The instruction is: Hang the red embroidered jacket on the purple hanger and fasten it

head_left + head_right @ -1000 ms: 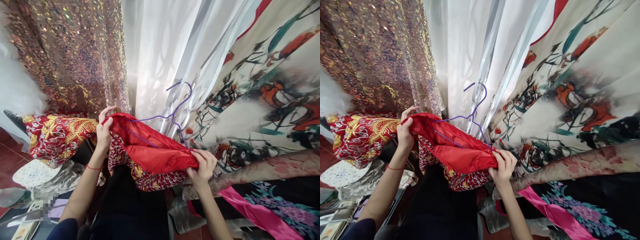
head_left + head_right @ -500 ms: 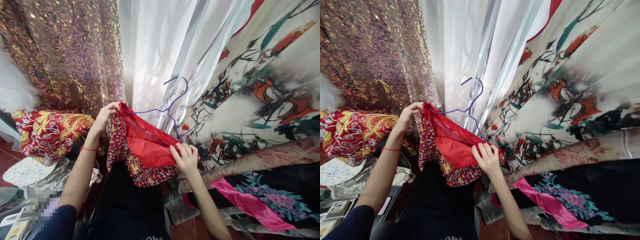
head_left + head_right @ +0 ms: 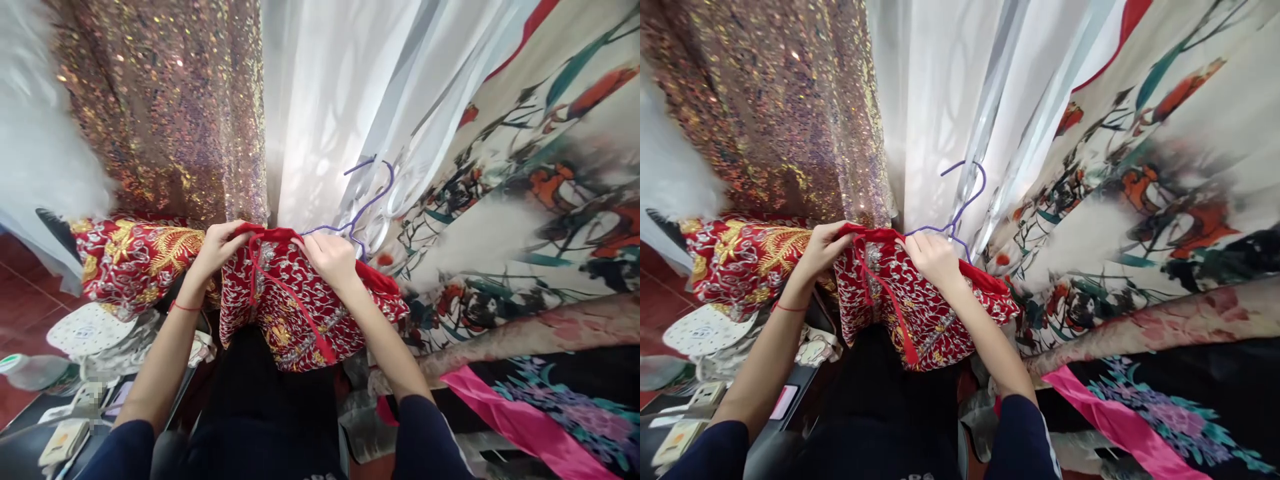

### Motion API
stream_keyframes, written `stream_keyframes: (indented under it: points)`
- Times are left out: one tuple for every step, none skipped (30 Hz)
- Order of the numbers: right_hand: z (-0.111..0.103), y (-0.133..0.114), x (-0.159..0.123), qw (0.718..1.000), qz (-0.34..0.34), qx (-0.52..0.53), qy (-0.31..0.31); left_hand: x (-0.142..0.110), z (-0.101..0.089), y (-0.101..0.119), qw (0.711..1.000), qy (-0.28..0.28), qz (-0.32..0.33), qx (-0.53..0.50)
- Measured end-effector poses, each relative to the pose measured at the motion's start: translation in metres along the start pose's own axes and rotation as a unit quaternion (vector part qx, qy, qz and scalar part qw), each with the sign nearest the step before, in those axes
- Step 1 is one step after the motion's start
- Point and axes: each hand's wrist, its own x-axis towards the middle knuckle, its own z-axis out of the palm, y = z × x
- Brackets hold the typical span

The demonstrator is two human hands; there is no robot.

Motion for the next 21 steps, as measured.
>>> stream_keyframes:
  points:
    - [0.003,-0.002,0.006,1.0,0.0,0.005,0.005,-0.002,0.001,0.002,0.999,0.032,-0.01,-0.014]
    - [0.004,-0.003,0.011,1.0,-0.004,0.013,0.009,-0.004,0.004,0.003,0.997,0.064,-0.021,-0.031]
    - [0.005,-0.004,0.014,1.0,-0.012,0.02,0.013,-0.005,0.007,0.004,0.994,0.095,-0.034,-0.051]
    - [0.006,-0.004,0.015,0.999,-0.024,0.028,0.014,-0.006,0.01,0.005,0.989,0.121,-0.048,-0.074]
    - [0.007,-0.004,0.015,0.999,-0.037,0.033,0.012,-0.007,0.014,0.004,0.984,0.139,-0.062,-0.097]
    - [0.008,-0.003,0.014,0.998,-0.052,0.037,0.012,-0.008,0.017,0.004,0.979,0.149,-0.075,-0.118]
    - [0.01,-0.003,0.012,0.997,-0.065,0.038,0.015,-0.009,0.02,0.003,0.975,0.153,-0.086,-0.135]
    - [0.012,-0.003,0.01,0.996,-0.074,0.035,0.02,-0.009,0.023,0.003,0.972,0.154,-0.094,-0.149]
    - [0.014,-0.003,0.008,0.996,-0.079,0.032,0.024,-0.01,0.024,0.003,0.971,0.149,-0.099,-0.161]
    - [0.016,-0.003,0.005,0.996,-0.077,0.029,0.028,-0.011,0.025,0.003,0.97,0.139,-0.102,-0.17]
    - [0.018,-0.005,0.003,0.997,-0.069,0.028,0.026,-0.011,0.025,0.004,0.97,0.125,-0.106,-0.178]
    - [0.02,-0.006,0.002,0.998,-0.058,0.031,0.016,-0.012,0.025,0.006,0.971,0.108,-0.11,-0.183]
    - [0.022,-0.008,0.002,0.998,-0.046,0.038,0.0,-0.013,0.023,0.008,0.972,0.092,-0.115,-0.185]
    - [0.023,-0.01,0.002,0.998,-0.04,0.047,-0.015,-0.013,0.021,0.01,0.973,0.079,-0.119,-0.182]
    - [0.024,-0.011,0.003,0.997,-0.041,0.057,-0.026,-0.014,0.019,0.012,0.974,0.069,-0.122,-0.176]
    - [0.025,-0.012,0.005,0.996,-0.047,0.063,-0.032,-0.014,0.016,0.014,0.976,0.062,-0.123,-0.167]
    - [0.026,-0.013,0.007,0.996,-0.057,0.066,-0.03,-0.014,0.014,0.016,0.978,0.057,-0.122,-0.157]
    - [0.027,-0.013,0.009,0.995,-0.069,0.065,-0.024,-0.015,0.013,0.017,0.98,0.052,-0.119,-0.148]
    - [0.028,-0.014,0.011,0.995,-0.079,0.064,-0.018,-0.015,0.012,0.017,0.982,0.048,-0.117,-0.139]
    - [0.029,-0.014,0.011,0.994,-0.086,0.063,-0.016,-0.016,0.013,0.017,0.984,0.046,-0.113,-0.129]
    - [0.03,-0.015,0.012,0.994,-0.089,0.066,-0.021,-0.017,0.014,0.015,0.987,0.045,-0.108,-0.11]
